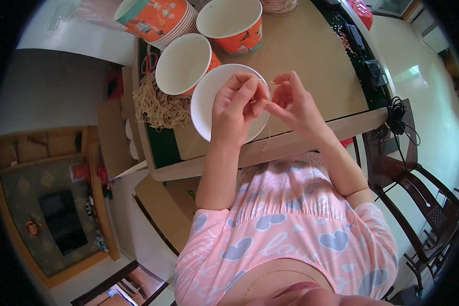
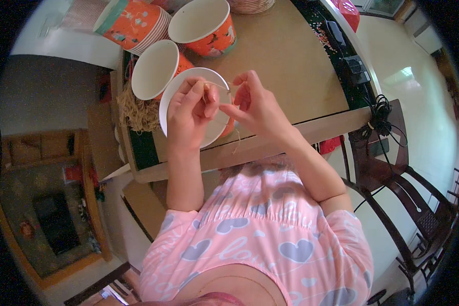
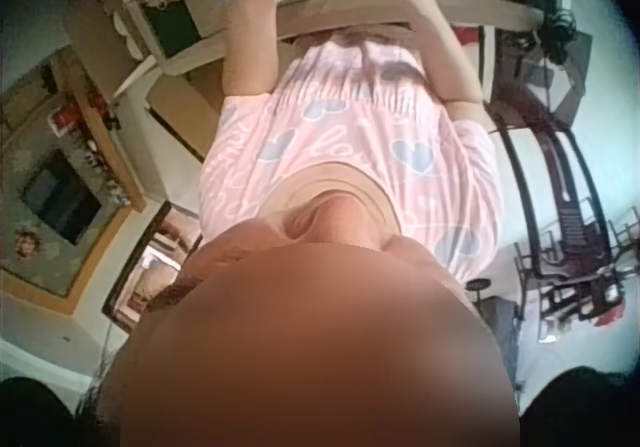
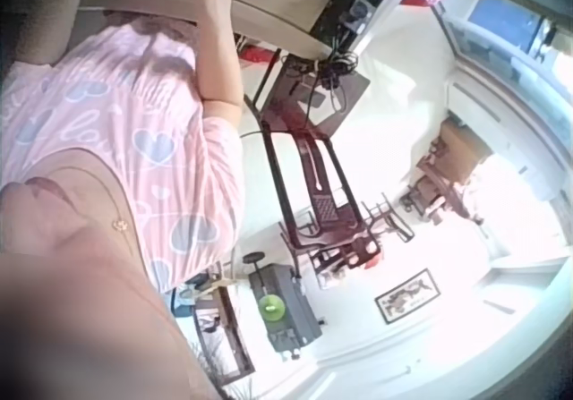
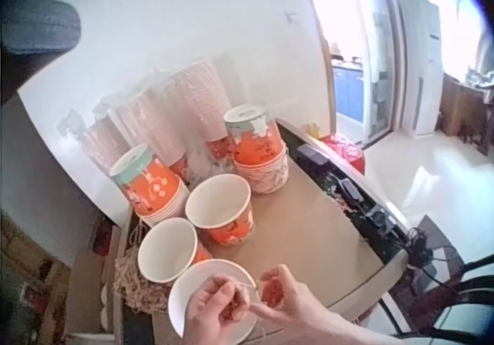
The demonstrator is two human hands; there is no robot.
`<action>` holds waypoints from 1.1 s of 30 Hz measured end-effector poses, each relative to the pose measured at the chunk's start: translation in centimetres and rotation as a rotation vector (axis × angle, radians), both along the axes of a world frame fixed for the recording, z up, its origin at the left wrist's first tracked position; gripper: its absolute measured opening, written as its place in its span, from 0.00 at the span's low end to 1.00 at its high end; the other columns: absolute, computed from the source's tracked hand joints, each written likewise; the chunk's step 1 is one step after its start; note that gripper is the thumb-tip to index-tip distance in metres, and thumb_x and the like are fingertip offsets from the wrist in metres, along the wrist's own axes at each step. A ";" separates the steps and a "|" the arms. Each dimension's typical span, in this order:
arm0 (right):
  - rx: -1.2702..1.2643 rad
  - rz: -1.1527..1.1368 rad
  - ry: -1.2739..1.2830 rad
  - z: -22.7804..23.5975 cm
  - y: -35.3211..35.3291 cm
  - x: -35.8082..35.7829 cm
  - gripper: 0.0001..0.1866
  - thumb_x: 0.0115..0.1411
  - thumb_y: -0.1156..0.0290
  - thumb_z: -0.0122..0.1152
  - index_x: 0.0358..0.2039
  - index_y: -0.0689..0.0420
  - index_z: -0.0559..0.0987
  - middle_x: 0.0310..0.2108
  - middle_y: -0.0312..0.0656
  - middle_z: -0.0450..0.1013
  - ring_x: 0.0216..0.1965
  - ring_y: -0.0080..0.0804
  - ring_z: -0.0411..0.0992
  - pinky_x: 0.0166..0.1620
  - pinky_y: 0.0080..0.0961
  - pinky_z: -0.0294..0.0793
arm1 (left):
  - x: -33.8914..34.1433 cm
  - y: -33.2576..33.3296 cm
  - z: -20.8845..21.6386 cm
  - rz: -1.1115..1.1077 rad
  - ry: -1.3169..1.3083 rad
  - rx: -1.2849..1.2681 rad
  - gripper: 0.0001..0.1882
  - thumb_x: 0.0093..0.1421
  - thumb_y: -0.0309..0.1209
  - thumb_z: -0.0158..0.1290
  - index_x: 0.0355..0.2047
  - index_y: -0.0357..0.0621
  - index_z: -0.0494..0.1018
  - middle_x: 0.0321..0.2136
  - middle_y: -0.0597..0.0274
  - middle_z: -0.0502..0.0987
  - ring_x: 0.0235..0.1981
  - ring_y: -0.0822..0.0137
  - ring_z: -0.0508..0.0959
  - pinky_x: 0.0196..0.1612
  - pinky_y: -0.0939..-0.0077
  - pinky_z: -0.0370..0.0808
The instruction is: Threading thin strings or ties through pre-punched holes in paper cups to assemble packaging components.
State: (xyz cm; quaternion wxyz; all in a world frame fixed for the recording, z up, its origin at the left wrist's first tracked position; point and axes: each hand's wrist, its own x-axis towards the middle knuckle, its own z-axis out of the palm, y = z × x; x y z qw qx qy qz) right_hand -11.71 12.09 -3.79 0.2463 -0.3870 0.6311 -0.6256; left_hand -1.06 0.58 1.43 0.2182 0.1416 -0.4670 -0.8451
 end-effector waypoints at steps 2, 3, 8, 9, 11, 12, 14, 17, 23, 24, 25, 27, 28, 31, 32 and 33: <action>0.101 -0.031 0.004 0.0 -0.4 0.3 0.23 0.51 0.77 0.62 0.46 0.58 0.65 0.21 0.40 0.69 0.22 0.27 0.68 0.28 0.26 0.69 | -0.1 0.0 0.3 0.001 0.007 0.004 0.08 0.64 0.34 0.50 0.33 0.42 0.68 0.25 0.62 0.74 0.19 0.78 0.67 0.21 0.88 0.61; 0.102 -0.026 0.008 0.3 -0.5 0.2 0.23 0.51 0.77 0.62 0.46 0.58 0.65 0.21 0.40 0.69 0.22 0.27 0.68 0.28 0.26 0.69 | 0.1 -0.5 0.4 0.027 0.019 0.000 0.08 0.65 0.34 0.50 0.33 0.42 0.68 0.25 0.62 0.74 0.19 0.78 0.67 0.21 0.87 0.61; 0.178 0.009 0.207 2.0 -0.9 -2.5 0.10 0.53 0.75 0.59 0.37 0.60 0.72 0.19 0.40 0.68 0.22 0.29 0.68 0.29 0.27 0.70 | 3.1 -4.3 1.6 0.132 -0.003 0.015 0.08 0.65 0.33 0.50 0.34 0.41 0.70 0.22 0.66 0.71 0.17 0.80 0.64 0.18 0.87 0.57; 0.216 0.014 0.260 3.1 -1.1 -2.9 0.06 0.53 0.74 0.58 0.32 0.61 0.75 0.20 0.42 0.69 0.22 0.34 0.70 0.29 0.29 0.70 | 3.7 -4.4 1.8 0.134 0.002 0.017 0.08 0.65 0.33 0.50 0.34 0.41 0.70 0.22 0.66 0.71 0.17 0.80 0.64 0.18 0.87 0.57; 0.200 0.046 0.395 3.9 -1.8 -4.1 0.06 0.53 0.76 0.58 0.32 0.60 0.75 0.20 0.40 0.68 0.22 0.29 0.66 0.29 0.25 0.68 | 4.8 -4.4 2.0 0.160 -0.182 -0.240 0.06 0.63 0.31 0.52 0.34 0.41 0.71 0.19 0.69 0.69 0.17 0.81 0.63 0.19 0.88 0.56; 0.183 0.075 0.523 4.1 -2.3 -4.7 0.06 0.52 0.77 0.58 0.33 0.60 0.75 0.21 0.38 0.66 0.21 0.25 0.63 0.28 0.22 0.66 | 5.1 -4.3 2.2 0.286 -0.283 -0.434 0.06 0.62 0.30 0.53 0.33 0.39 0.73 0.19 0.71 0.70 0.19 0.81 0.65 0.21 0.87 0.60; 0.175 0.095 0.616 4.3 -3.3 -5.6 0.07 0.52 0.76 0.58 0.33 0.59 0.77 0.23 0.41 0.67 0.23 0.33 0.66 0.30 0.27 0.68 | 5.1 -5.4 1.3 0.590 -0.403 -0.997 0.08 0.63 0.30 0.52 0.32 0.37 0.74 0.21 0.69 0.73 0.21 0.80 0.70 0.25 0.84 0.66; 0.193 0.211 0.709 4.3 -4.1 -5.8 0.08 0.52 0.75 0.57 0.34 0.59 0.78 0.26 0.43 0.69 0.26 0.37 0.69 0.32 0.31 0.70 | 5.0 -7.7 0.4 0.556 -0.615 -1.191 0.07 0.59 0.28 0.55 0.34 0.36 0.75 0.22 0.63 0.75 0.22 0.75 0.72 0.30 0.79 0.71; 0.273 0.189 0.750 4.0 -4.6 -5.9 0.10 0.51 0.73 0.56 0.35 0.57 0.79 0.32 0.47 0.73 0.33 0.45 0.73 0.38 0.37 0.73 | 1.7 -7.4 -0.8 0.224 -0.372 -1.166 0.19 0.49 0.32 0.65 0.42 0.42 0.76 0.22 0.65 0.71 0.23 0.73 0.70 0.30 0.79 0.70; 0.283 0.188 0.732 3.9 -4.6 -5.9 0.10 0.51 0.73 0.56 0.35 0.57 0.79 0.32 0.47 0.72 0.33 0.45 0.73 0.38 0.37 0.73 | 0.9 -7.0 -1.0 0.216 -0.373 -1.176 0.16 0.50 0.30 0.65 0.39 0.43 0.78 0.23 0.64 0.72 0.23 0.72 0.70 0.30 0.78 0.70; 0.293 0.186 0.713 3.8 -4.6 -5.9 0.10 0.51 0.73 0.56 0.35 0.57 0.79 0.33 0.47 0.72 0.34 0.45 0.73 0.38 0.37 0.73 | 0.3 -6.7 -1.3 0.217 -0.372 -1.173 0.16 0.50 0.30 0.65 0.39 0.43 0.78 0.23 0.64 0.72 0.23 0.72 0.70 0.30 0.78 0.70; 0.257 0.181 0.715 3.5 -4.5 -5.8 0.10 0.52 0.75 0.56 0.35 0.57 0.79 0.31 0.45 0.71 0.32 0.43 0.72 0.37 0.34 0.73 | -0.8 -6.6 -2.1 0.200 -0.364 -1.067 0.09 0.52 0.28 0.62 0.34 0.40 0.78 0.24 0.62 0.73 0.23 0.72 0.72 0.30 0.77 0.71; 0.218 0.176 0.715 3.4 -4.4 -5.8 0.10 0.53 0.76 0.56 0.36 0.57 0.79 0.29 0.44 0.70 0.31 0.41 0.72 0.35 0.32 0.72 | -1.3 -6.7 -2.5 0.200 -0.364 -1.066 0.09 0.52 0.28 0.62 0.34 0.40 0.78 0.24 0.62 0.73 0.23 0.72 0.72 0.30 0.77 0.71; 0.194 0.138 0.704 3.1 -4.5 -5.7 0.10 0.53 0.76 0.57 0.37 0.57 0.79 0.30 0.44 0.70 0.31 0.41 0.72 0.36 0.32 0.72 | -2.4 -6.7 -3.5 0.328 -0.343 -0.966 0.04 0.54 0.25 0.59 0.29 0.37 0.78 0.24 0.61 0.74 0.23 0.71 0.74 0.29 0.77 0.72; 0.194 0.135 0.703 2.8 -4.5 -6.0 0.10 0.53 0.76 0.57 0.37 0.57 0.79 0.30 0.44 0.70 0.31 0.41 0.72 0.36 0.32 0.72 | -2.7 -6.5 -3.8 0.350 -0.327 -0.960 0.04 0.55 0.25 0.59 0.28 0.36 0.78 0.23 0.64 0.75 0.23 0.75 0.74 0.29 0.80 0.71; 0.206 0.143 0.756 2.5 -4.6 -6.4 0.10 0.53 0.75 0.57 0.37 0.58 0.79 0.30 0.44 0.70 0.31 0.40 0.72 0.36 0.32 0.73 | -2.9 -6.4 -4.0 0.372 -0.312 -0.955 0.04 0.56 0.24 0.58 0.28 0.35 0.77 0.22 0.67 0.76 0.23 0.79 0.74 0.29 0.83 0.71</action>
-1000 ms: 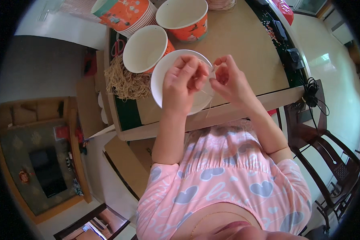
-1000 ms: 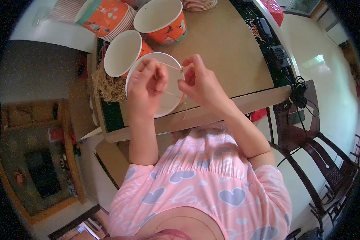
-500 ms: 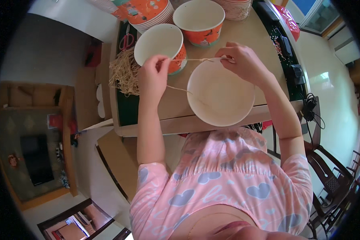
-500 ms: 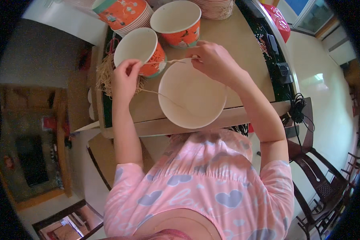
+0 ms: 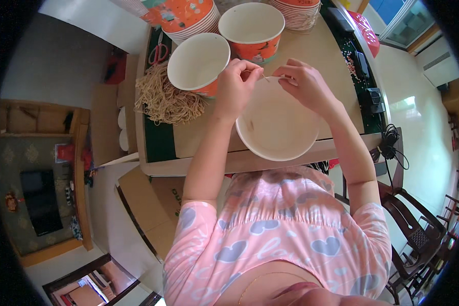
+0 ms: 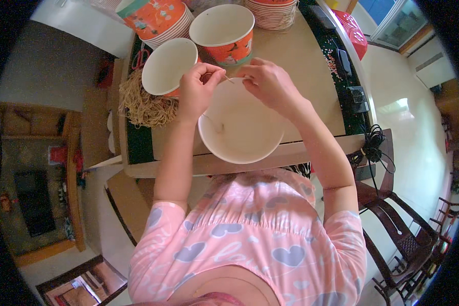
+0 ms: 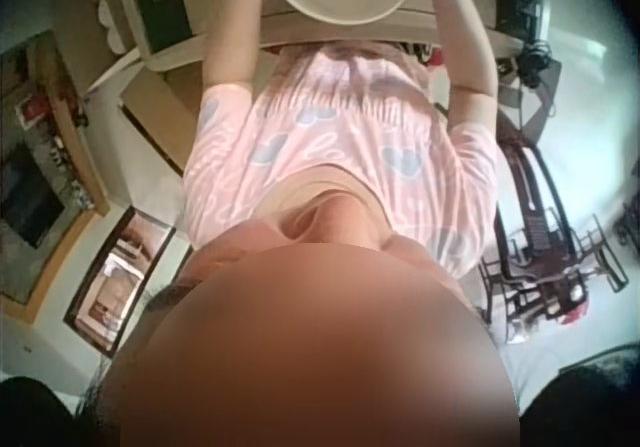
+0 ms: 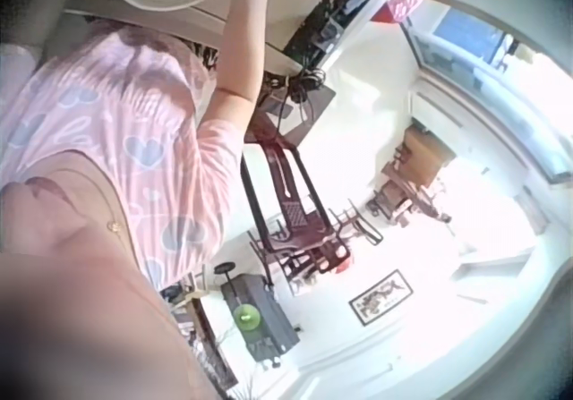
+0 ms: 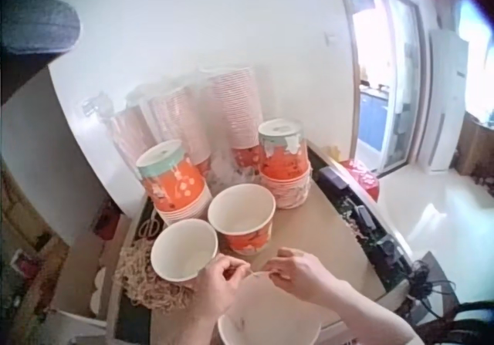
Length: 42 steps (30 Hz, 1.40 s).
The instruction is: Threading thin strings or ties through pre-punched holes in paper cups to assemble packaging components.
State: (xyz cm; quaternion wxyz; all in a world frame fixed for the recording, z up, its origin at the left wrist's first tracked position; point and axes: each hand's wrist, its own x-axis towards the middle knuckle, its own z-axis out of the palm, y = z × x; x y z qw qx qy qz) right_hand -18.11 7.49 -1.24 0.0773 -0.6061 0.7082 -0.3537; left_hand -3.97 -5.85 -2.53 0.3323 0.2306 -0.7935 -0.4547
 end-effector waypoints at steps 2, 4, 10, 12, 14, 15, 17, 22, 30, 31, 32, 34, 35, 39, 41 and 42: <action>0.012 0.006 0.047 -0.2 -0.3 -0.3 0.10 0.54 0.74 0.58 0.37 0.58 0.79 0.31 0.44 0.70 0.31 0.40 0.72 0.36 0.32 0.73 | -0.3 0.0 -0.1 -0.004 -0.013 -0.008 0.03 0.56 0.24 0.58 0.29 0.36 0.77 0.22 0.67 0.76 0.23 0.79 0.74 0.29 0.83 0.71; -0.132 0.024 0.023 0.1 -0.9 0.1 0.09 0.54 0.73 0.59 0.36 0.59 0.79 0.31 0.43 0.71 0.31 0.37 0.73 0.37 0.31 0.73 | -0.4 0.1 -0.1 -0.008 -0.029 -0.015 0.03 0.56 0.24 0.58 0.29 0.36 0.78 0.23 0.67 0.76 0.24 0.80 0.74 0.29 0.83 0.71; 0.004 -0.013 -0.218 -0.1 -2.4 -0.5 0.08 0.54 0.73 0.61 0.35 0.60 0.80 0.27 0.42 0.75 0.29 0.32 0.74 0.36 0.28 0.72 | -1.1 0.2 0.2 -0.007 0.002 0.013 0.03 0.55 0.23 0.58 0.28 0.34 0.77 0.24 0.61 0.77 0.23 0.75 0.75 0.28 0.79 0.71; 0.000 -0.012 -0.247 -0.1 -2.4 -0.4 0.08 0.54 0.74 0.61 0.35 0.61 0.79 0.27 0.42 0.75 0.29 0.31 0.73 0.36 0.27 0.72 | -1.1 0.1 0.1 -0.002 0.053 0.069 0.04 0.55 0.23 0.58 0.28 0.34 0.77 0.24 0.62 0.78 0.24 0.76 0.75 0.28 0.79 0.72; -0.004 -0.012 -0.276 0.0 -2.6 -0.3 0.08 0.54 0.74 0.61 0.35 0.61 0.79 0.27 0.42 0.76 0.29 0.29 0.73 0.36 0.27 0.72 | -1.0 0.1 0.2 -0.010 0.065 0.114 0.04 0.56 0.23 0.58 0.28 0.34 0.77 0.24 0.62 0.78 0.24 0.76 0.75 0.28 0.80 0.71; 0.007 0.001 -0.278 0.2 -2.8 -0.2 0.08 0.54 0.74 0.62 0.35 0.61 0.79 0.27 0.42 0.76 0.29 0.28 0.73 0.36 0.26 0.72 | -0.9 0.1 0.3 -0.017 0.078 0.159 0.04 0.56 0.24 0.57 0.29 0.34 0.77 0.24 0.63 0.78 0.24 0.77 0.75 0.28 0.80 0.71; 0.017 0.014 -0.280 0.3 -3.0 -0.4 0.08 0.54 0.74 0.62 0.35 0.62 0.79 0.27 0.42 0.76 0.29 0.28 0.73 0.36 0.26 0.72 | -1.0 0.3 1.0 -0.022 0.052 0.133 0.04 0.56 0.24 0.57 0.29 0.34 0.77 0.24 0.63 0.78 0.24 0.77 0.74 0.28 0.80 0.71; 0.006 0.043 -0.287 0.1 -3.5 -1.0 0.09 0.53 0.73 0.63 0.35 0.62 0.78 0.27 0.42 0.76 0.30 0.28 0.74 0.37 0.26 0.72 | -0.9 -0.2 1.3 0.019 0.108 0.129 0.06 0.58 0.27 0.58 0.31 0.36 0.78 0.22 0.70 0.76 0.25 0.82 0.72 0.29 0.85 0.70; 0.048 0.103 -0.229 0.2 -3.2 -0.7 0.08 0.53 0.76 0.61 0.34 0.62 0.77 0.30 0.43 0.76 0.32 0.33 0.75 0.39 0.28 0.73 | 1.9 -1.9 3.0 0.060 -0.300 -0.308 0.07 0.53 0.31 0.59 0.28 0.40 0.79 0.24 0.54 0.76 0.24 0.59 0.77 0.30 0.67 0.72; 0.034 0.118 -0.230 0.0 -3.3 -0.8 0.07 0.53 0.76 0.61 0.34 0.62 0.76 0.30 0.44 0.76 0.33 0.35 0.75 0.39 0.29 0.74 | 2.2 -2.1 3.3 0.111 -0.243 -0.315 0.07 0.53 0.31 0.58 0.27 0.40 0.79 0.25 0.53 0.76 0.25 0.57 0.77 0.31 0.66 0.72; 0.035 0.125 -0.230 0.1 -3.4 -0.7 0.07 0.53 0.76 0.61 0.34 0.62 0.76 0.30 0.44 0.76 0.33 0.35 0.75 0.39 0.29 0.74 | 3.0 -2.2 4.0 0.150 -0.281 -0.364 0.08 0.53 0.33 0.58 0.27 0.40 0.79 0.24 0.53 0.76 0.25 0.56 0.77 0.31 0.65 0.72; 0.048 0.089 -0.143 0.2 -3.4 -1.1 0.08 0.53 0.78 0.60 0.35 0.62 0.76 0.31 0.46 0.76 0.34 0.38 0.76 0.39 0.31 0.74 | 4.4 -2.3 5.4 0.131 -0.359 -0.435 0.09 0.54 0.34 0.58 0.27 0.40 0.79 0.25 0.53 0.76 0.25 0.54 0.76 0.31 0.63 0.71; 0.049 0.086 -0.145 0.2 -3.5 -1.3 0.08 0.53 0.78 0.60 0.35 0.62 0.76 0.31 0.46 0.76 0.34 0.38 0.76 0.39 0.31 0.74 | 5.4 -2.4 5.8 0.117 -0.443 -0.430 0.09 0.55 0.34 0.58 0.29 0.39 0.79 0.22 0.54 0.73 0.21 0.61 0.75 0.28 0.67 0.70; 0.023 0.086 -0.081 -0.1 -4.0 -2.1 0.10 0.53 0.78 0.60 0.38 0.61 0.76 0.31 0.46 0.76 0.34 0.40 0.75 0.39 0.31 0.75 | 9.3 -2.6 6.9 -0.113 -0.495 0.063 0.11 0.60 0.32 0.53 0.37 0.37 0.78 0.20 0.67 0.72 0.17 0.80 0.67 0.20 0.81 0.62; 0.006 0.075 -0.045 -0.1 -3.8 -2.2 0.11 0.53 0.79 0.60 0.39 0.61 0.76 0.31 0.45 0.76 0.33 0.40 0.75 0.39 0.32 0.75 | 10.6 -1.9 6.5 -0.130 -0.287 0.395 0.12 0.61 0.31 0.52 0.43 0.38 0.76 0.22 0.67 0.73 0.17 0.80 0.67 0.20 0.83 0.62; -0.162 0.030 0.021 0.5 -3.5 -1.6 0.12 0.54 0.79 0.59 0.41 0.59 0.77 0.30 0.43 0.75 0.32 0.36 0.75 0.39 0.30 0.74 | 11.6 -1.5 6.1 -0.128 -0.066 0.722 0.15 0.63 0.30 0.50 0.48 0.38 0.73 0.23 0.67 0.74 0.16 0.80 0.67 0.20 0.84 0.61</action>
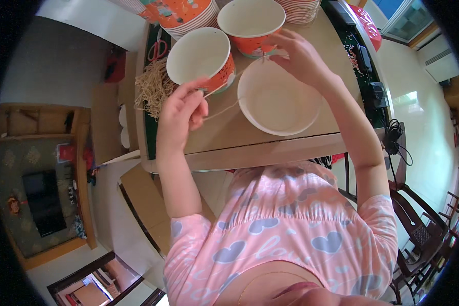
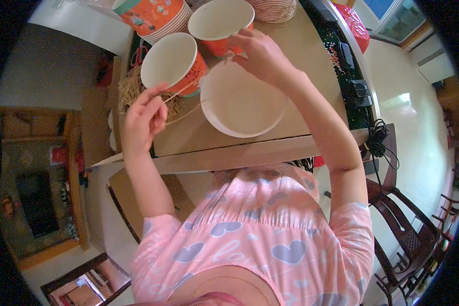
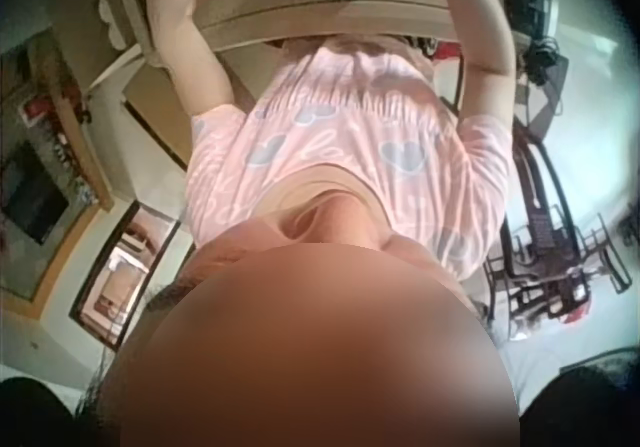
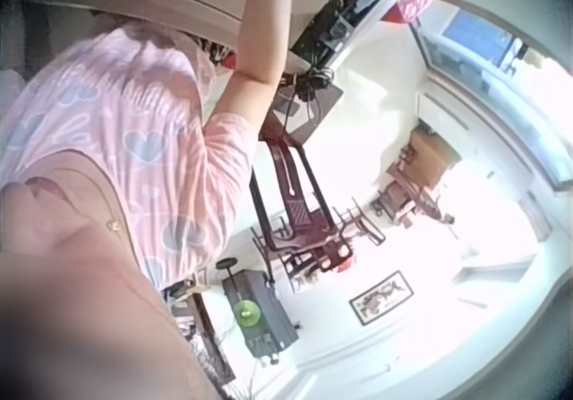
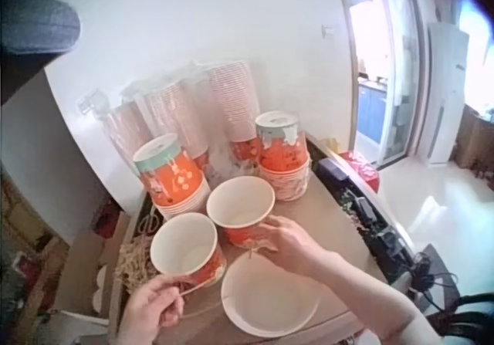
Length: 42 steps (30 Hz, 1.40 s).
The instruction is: Threading thin strings or ties through pre-punched holes in paper cups to assemble packaging components.
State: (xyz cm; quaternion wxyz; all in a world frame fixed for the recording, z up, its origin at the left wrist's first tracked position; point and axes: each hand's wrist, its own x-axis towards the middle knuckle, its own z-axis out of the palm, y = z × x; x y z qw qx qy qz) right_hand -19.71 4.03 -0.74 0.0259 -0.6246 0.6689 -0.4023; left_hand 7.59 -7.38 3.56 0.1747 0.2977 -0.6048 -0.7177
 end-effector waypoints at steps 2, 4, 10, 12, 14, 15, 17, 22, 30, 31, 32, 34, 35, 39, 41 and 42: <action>-0.108 -0.013 -0.173 2.2 1.9 2.6 0.14 0.55 0.79 0.59 0.44 0.57 0.77 0.26 0.38 0.73 0.30 0.27 0.73 0.38 0.26 0.74 | 1.0 1.8 -0.9 0.001 0.156 0.054 0.21 0.64 0.29 0.47 0.57 0.39 0.66 0.28 0.61 0.76 0.19 0.77 0.70 0.23 0.83 0.67; 0.065 0.162 -0.478 4.9 5.7 7.0 0.18 0.55 0.78 0.60 0.48 0.56 0.76 0.20 0.32 0.70 0.26 0.18 0.70 0.35 0.20 0.72 | 1.1 4.9 -0.8 0.062 0.559 0.213 0.22 0.65 0.30 0.46 0.58 0.37 0.64 0.35 0.52 0.77 0.28 0.70 0.76 0.30 0.77 0.75; 0.327 0.323 -0.802 1.2 10.3 14.0 0.10 0.57 0.75 0.59 0.40 0.59 0.75 0.20 0.43 0.72 0.23 0.31 0.75 0.29 0.27 0.73 | -0.3 8.5 -2.2 -0.084 0.672 0.125 0.22 0.66 0.27 0.44 0.58 0.30 0.62 0.51 0.42 0.71 0.49 0.55 0.75 0.51 0.62 0.74; 0.339 0.267 -0.873 -0.6 11.9 13.9 0.09 0.57 0.76 0.58 0.40 0.61 0.75 0.22 0.42 0.74 0.26 0.29 0.76 0.31 0.26 0.75 | -0.2 8.5 -2.9 0.008 0.591 0.001 0.19 0.64 0.23 0.45 0.56 0.32 0.66 0.49 0.46 0.73 0.48 0.58 0.75 0.51 0.65 0.73; 0.304 0.160 -1.016 -3.6 13.8 13.4 0.09 0.59 0.78 0.56 0.41 0.64 0.74 0.28 0.41 0.76 0.31 0.26 0.76 0.36 0.23 0.76 | 0.1 8.1 -4.5 0.115 0.171 -0.696 0.18 0.61 0.19 0.48 0.52 0.36 0.71 0.45 0.52 0.76 0.46 0.63 0.77 0.49 0.72 0.74; 0.257 0.122 -1.094 -5.0 14.6 13.1 0.09 0.61 0.79 0.55 0.42 0.66 0.74 0.32 0.41 0.77 0.34 0.24 0.76 0.39 0.22 0.77 | 0.3 8.3 -4.9 0.167 0.077 -0.832 0.16 0.57 0.17 0.52 0.47 0.40 0.76 0.39 0.57 0.79 0.40 0.66 0.79 0.43 0.76 0.75; 0.175 -0.043 -1.119 -6.2 15.6 12.0 0.09 0.63 0.81 0.51 0.43 0.67 0.75 0.37 0.41 0.77 0.41 0.26 0.75 0.46 0.22 0.75 | 0.9 8.8 -4.9 0.087 -0.100 -0.923 0.14 0.57 0.19 0.53 0.44 0.41 0.77 0.35 0.57 0.79 0.35 0.65 0.79 0.39 0.75 0.75; -0.269 -0.270 -1.207 -6.5 14.7 8.9 0.12 0.65 0.80 0.47 0.46 0.68 0.75 0.42 0.47 0.76 0.43 0.31 0.75 0.50 0.25 0.74 | 1.0 9.3 -6.2 0.022 -0.108 -1.061 0.12 0.55 0.20 0.56 0.41 0.41 0.78 0.30 0.57 0.78 0.30 0.62 0.78 0.31 0.75 0.74; -0.403 0.076 -1.631 -2.8 14.7 9.0 0.14 0.60 0.81 0.42 0.47 0.56 0.64 0.22 0.39 0.65 0.19 0.23 0.60 0.24 0.17 0.64 | -1.6 10.7 -3.0 0.079 -0.004 -0.911 0.15 0.54 0.18 0.56 0.43 0.41 0.78 0.29 0.64 0.73 0.27 0.75 0.72 0.31 0.83 0.69; -0.288 0.156 -1.668 -2.7 15.1 9.3 0.25 0.57 0.81 0.40 0.57 0.53 0.58 0.22 0.38 0.64 0.18 0.21 0.58 0.22 0.16 0.59 | -2.0 10.6 -2.7 0.078 -0.002 -0.911 0.15 0.54 0.18 0.56 0.43 0.41 0.78 0.29 0.64 0.73 0.27 0.75 0.72 0.31 0.83 0.69; -0.241 0.171 -1.589 -2.0 14.9 9.8 0.29 0.56 0.82 0.40 0.60 0.52 0.54 0.22 0.38 0.64 0.18 0.20 0.57 0.22 0.15 0.57 | -2.7 10.8 -2.1 0.030 0.053 -0.817 0.15 0.54 0.18 0.56 0.43 0.40 0.77 0.30 0.64 0.74 0.29 0.75 0.72 0.33 0.84 0.69; -0.173 0.185 -1.404 -1.0 14.6 10.4 0.40 0.55 0.84 0.39 0.67 0.51 0.43 0.21 0.36 0.63 0.20 0.19 0.57 0.25 0.15 0.57 | -3.7 11.1 -1.9 -0.085 0.113 -0.609 0.15 0.55 0.20 0.57 0.45 0.38 0.76 0.34 0.65 0.74 0.35 0.76 0.72 0.39 0.84 0.69; -0.173 0.189 -1.402 -0.8 14.5 10.7 0.40 0.55 0.84 0.39 0.67 0.51 0.43 0.21 0.36 0.63 0.20 0.19 0.57 0.25 0.15 0.57 | -4.0 11.3 -1.9 -0.135 0.093 -0.541 0.17 0.55 0.21 0.57 0.46 0.38 0.76 0.34 0.65 0.74 0.35 0.76 0.72 0.39 0.84 0.70; -0.141 0.186 -1.121 -0.8 14.0 11.3 0.39 0.57 0.87 0.41 0.67 0.55 0.42 0.25 0.37 0.65 0.28 0.19 0.61 0.34 0.17 0.62 | -5.7 12.4 -3.0 -0.199 0.119 -0.376 0.14 0.53 0.22 0.60 0.42 0.38 0.76 0.33 0.65 0.73 0.30 0.77 0.72 0.33 0.84 0.70; -0.093 0.116 -1.054 -1.3 13.6 11.9 0.37 0.59 0.87 0.42 0.67 0.56 0.44 0.27 0.37 0.68 0.31 0.16 0.63 0.35 0.13 0.61 | -6.2 13.0 -3.0 -0.161 0.042 -0.353 0.08 0.53 0.19 0.59 0.34 0.37 0.76 0.31 0.65 0.74 0.33 0.76 0.75 0.34 0.85 0.71; -0.095 0.112 -1.057 -1.4 13.7 11.7 0.37 0.59 0.87 0.42 0.67 0.56 0.44 0.27 0.37 0.68 0.31 0.16 0.63 0.35 0.13 0.61 | -6.3 13.1 -3.3 -0.165 0.039 -0.352 0.08 0.53 0.19 0.59 0.34 0.37 0.76 0.31 0.65 0.74 0.33 0.76 0.75 0.34 0.85 0.71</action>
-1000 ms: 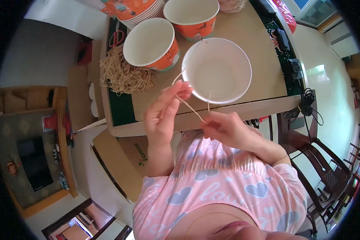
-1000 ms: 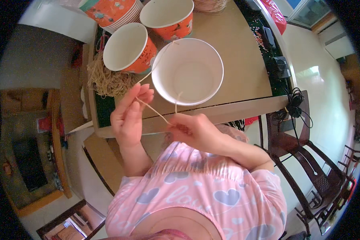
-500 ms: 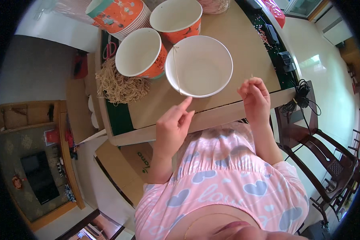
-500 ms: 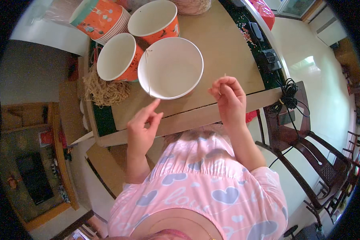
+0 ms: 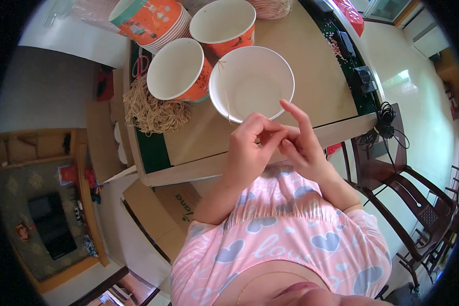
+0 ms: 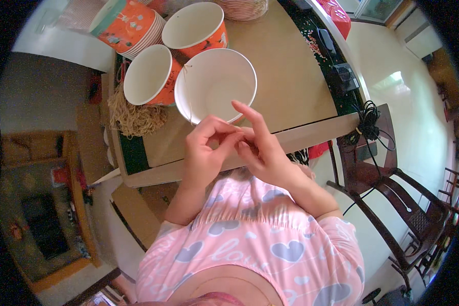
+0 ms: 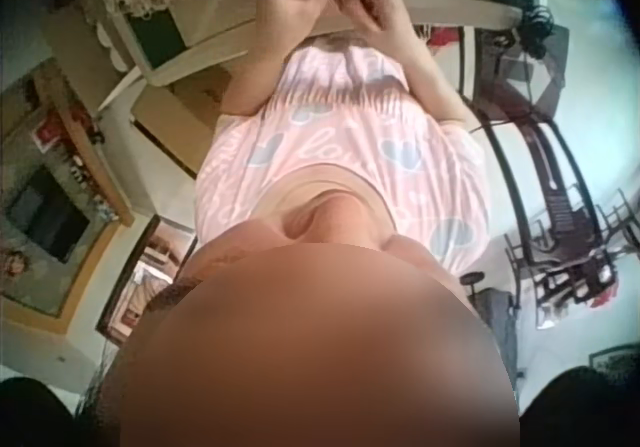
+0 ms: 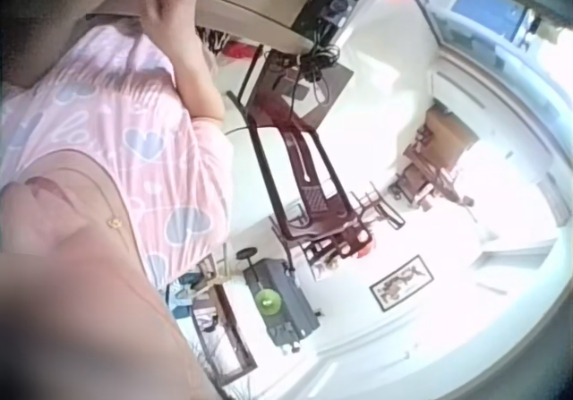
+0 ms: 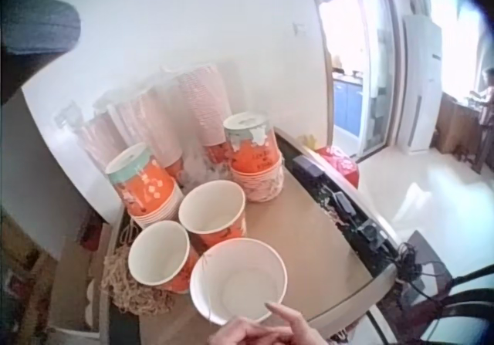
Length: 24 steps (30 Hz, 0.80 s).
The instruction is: Threading thin strings or ties through pre-punched holes in paper cups to assemble packaging components.
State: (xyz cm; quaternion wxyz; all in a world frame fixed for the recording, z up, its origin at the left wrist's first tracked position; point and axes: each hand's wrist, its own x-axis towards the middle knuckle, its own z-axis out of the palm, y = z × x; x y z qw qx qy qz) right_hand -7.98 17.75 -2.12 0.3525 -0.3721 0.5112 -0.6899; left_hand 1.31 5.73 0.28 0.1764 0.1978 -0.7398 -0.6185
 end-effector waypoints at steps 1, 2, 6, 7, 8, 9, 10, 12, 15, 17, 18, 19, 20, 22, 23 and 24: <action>0.031 -0.010 0.042 -0.1 0.2 -0.3 0.34 0.59 0.87 0.43 0.65 0.57 0.48 0.27 0.36 0.68 0.30 0.15 0.63 0.34 0.11 0.62 | 0.0 0.0 -0.4 0.035 0.045 -0.050 0.07 0.53 0.19 0.59 0.33 0.37 0.75 0.29 0.65 0.74 0.32 0.77 0.75 0.33 0.86 0.71; 0.062 -0.018 0.082 -0.3 0.4 -0.5 0.32 0.59 0.87 0.44 0.63 0.58 0.52 0.27 0.35 0.69 0.29 0.14 0.64 0.33 0.10 0.62 | 0.0 0.1 -0.8 0.071 0.089 -0.099 0.06 0.53 0.18 0.59 0.31 0.37 0.75 0.28 0.65 0.73 0.31 0.77 0.74 0.33 0.86 0.70; 0.123 -0.135 0.097 -0.8 0.6 -0.6 0.19 0.59 0.85 0.50 0.51 0.61 0.65 0.26 0.33 0.69 0.26 0.11 0.63 0.29 0.09 0.62 | 0.0 -0.1 -1.1 0.133 0.185 -0.155 0.05 0.53 0.17 0.58 0.28 0.37 0.73 0.26 0.67 0.71 0.26 0.79 0.70 0.31 0.87 0.68; 0.099 -0.188 0.136 -1.0 0.4 -0.3 0.13 0.59 0.84 0.53 0.45 0.62 0.69 0.25 0.32 0.68 0.25 0.10 0.62 0.27 0.09 0.62 | -0.1 0.0 -0.9 0.125 0.180 -0.156 0.05 0.53 0.17 0.58 0.28 0.37 0.73 0.26 0.67 0.71 0.26 0.79 0.70 0.31 0.87 0.68; 0.075 -0.240 0.175 -1.2 0.4 -0.3 0.07 0.59 0.83 0.56 0.38 0.63 0.72 0.24 0.32 0.68 0.24 0.10 0.62 0.25 0.09 0.61 | 0.0 0.2 -0.3 0.117 0.120 -0.206 0.03 0.56 0.20 0.56 0.28 0.37 0.73 0.26 0.68 0.71 0.26 0.79 0.69 0.29 0.87 0.67; 0.074 -0.247 0.169 -1.3 0.6 -0.3 0.07 0.59 0.83 0.56 0.38 0.63 0.72 0.24 0.32 0.68 0.24 0.10 0.62 0.25 0.09 0.61 | 0.0 0.3 0.0 0.109 0.061 -0.257 0.02 0.59 0.22 0.55 0.28 0.37 0.73 0.26 0.68 0.71 0.25 0.80 0.69 0.28 0.87 0.66; 0.078 -0.258 0.154 -1.4 0.8 -0.4 0.05 0.58 0.82 0.57 0.35 0.63 0.72 0.24 0.32 0.68 0.24 0.10 0.62 0.26 0.09 0.62 | 0.0 0.3 -0.2 0.102 0.057 -0.259 0.02 0.59 0.22 0.55 0.28 0.37 0.73 0.26 0.68 0.71 0.25 0.80 0.69 0.28 0.87 0.66; 0.079 -0.276 0.135 -1.7 1.0 -0.6 0.03 0.58 0.81 0.58 0.33 0.64 0.73 0.24 0.32 0.68 0.24 0.10 0.62 0.26 0.10 0.62 | 0.0 0.1 -0.4 0.156 0.086 -0.125 0.08 0.65 0.27 0.49 0.28 0.38 0.72 0.25 0.68 0.71 0.23 0.81 0.67 0.26 0.88 0.64; 0.045 -0.298 0.142 -1.9 1.3 -0.7 0.03 0.58 0.82 0.58 0.33 0.64 0.73 0.26 0.31 0.68 0.25 0.10 0.62 0.26 0.10 0.63 | 0.9 -1.0 0.3 0.050 -0.030 -0.033 0.18 0.69 0.35 0.42 0.25 0.38 0.71 0.21 0.69 0.69 0.21 0.80 0.65 0.23 0.84 0.60; 0.039 -0.263 0.214 -1.3 1.5 -0.6 0.03 0.57 0.83 0.59 0.32 0.64 0.74 0.26 0.34 0.69 0.23 0.13 0.64 0.25 0.13 0.64 | 1.2 -1.3 -0.4 -0.081 -0.143 0.018 0.22 0.69 0.40 0.41 0.21 0.38 0.68 0.17 0.71 0.65 0.21 0.80 0.63 0.23 0.82 0.56; 0.036 -0.258 0.215 -1.3 1.4 -0.5 0.03 0.57 0.83 0.59 0.32 0.64 0.74 0.26 0.34 0.69 0.23 0.13 0.64 0.25 0.13 0.64 | 1.1 -1.1 -0.5 -0.075 -0.142 0.016 0.22 0.69 0.40 0.41 0.21 0.38 0.68 0.17 0.71 0.65 0.21 0.80 0.63 0.23 0.82 0.56; 0.010 -0.254 0.299 -1.3 1.3 -0.5 0.04 0.56 0.83 0.59 0.32 0.63 0.74 0.25 0.36 0.69 0.23 0.16 0.65 0.24 0.14 0.65 | 0.8 -0.9 -0.3 -0.129 -0.115 0.126 0.22 0.69 0.39 0.42 0.21 0.39 0.67 0.17 0.72 0.64 0.21 0.80 0.62 0.23 0.82 0.56; -0.014 -0.254 0.384 -1.4 1.2 -0.5 0.05 0.55 0.83 0.60 0.32 0.63 0.74 0.25 0.37 0.69 0.22 0.19 0.65 0.24 0.15 0.65 | 0.5 -0.8 -0.2 -0.187 -0.088 0.236 0.22 0.69 0.39 0.43 0.20 0.39 0.66 0.17 0.72 0.64 0.20 0.80 0.61 0.23 0.82 0.56; -0.016 -0.252 0.412 -1.3 1.1 -0.5 0.05 0.54 0.83 0.60 0.32 0.63 0.74 0.25 0.39 0.69 0.22 0.22 0.66 0.24 0.16 0.66 | 0.5 -0.7 -0.3 -0.184 -0.123 0.311 0.21 0.69 0.38 0.43 0.20 0.40 0.65 0.17 0.73 0.63 0.20 0.81 0.60 0.22 0.83 0.56; -0.017 -0.254 0.438 -1.3 1.1 -0.5 0.06 0.53 0.83 0.60 0.32 0.63 0.75 0.25 0.40 0.69 0.21 0.24 0.67 0.24 0.18 0.66 | 0.6 -0.7 -0.3 -0.171 -0.117 0.362 0.20 0.69 0.38 0.43 0.20 0.40 0.65 0.17 0.74 0.63 0.20 0.82 0.59 0.23 0.84 0.56; -0.018 -0.251 0.439 -1.2 1.1 -0.5 0.06 0.53 0.83 0.60 0.32 0.63 0.75 0.25 0.40 0.69 0.21 0.24 0.67 0.24 0.18 0.66 | 0.7 -0.7 -0.2 -0.157 -0.110 0.413 0.20 0.69 0.37 0.43 0.21 0.41 0.65 0.17 0.74 0.63 0.20 0.82 0.59 0.23 0.85 0.57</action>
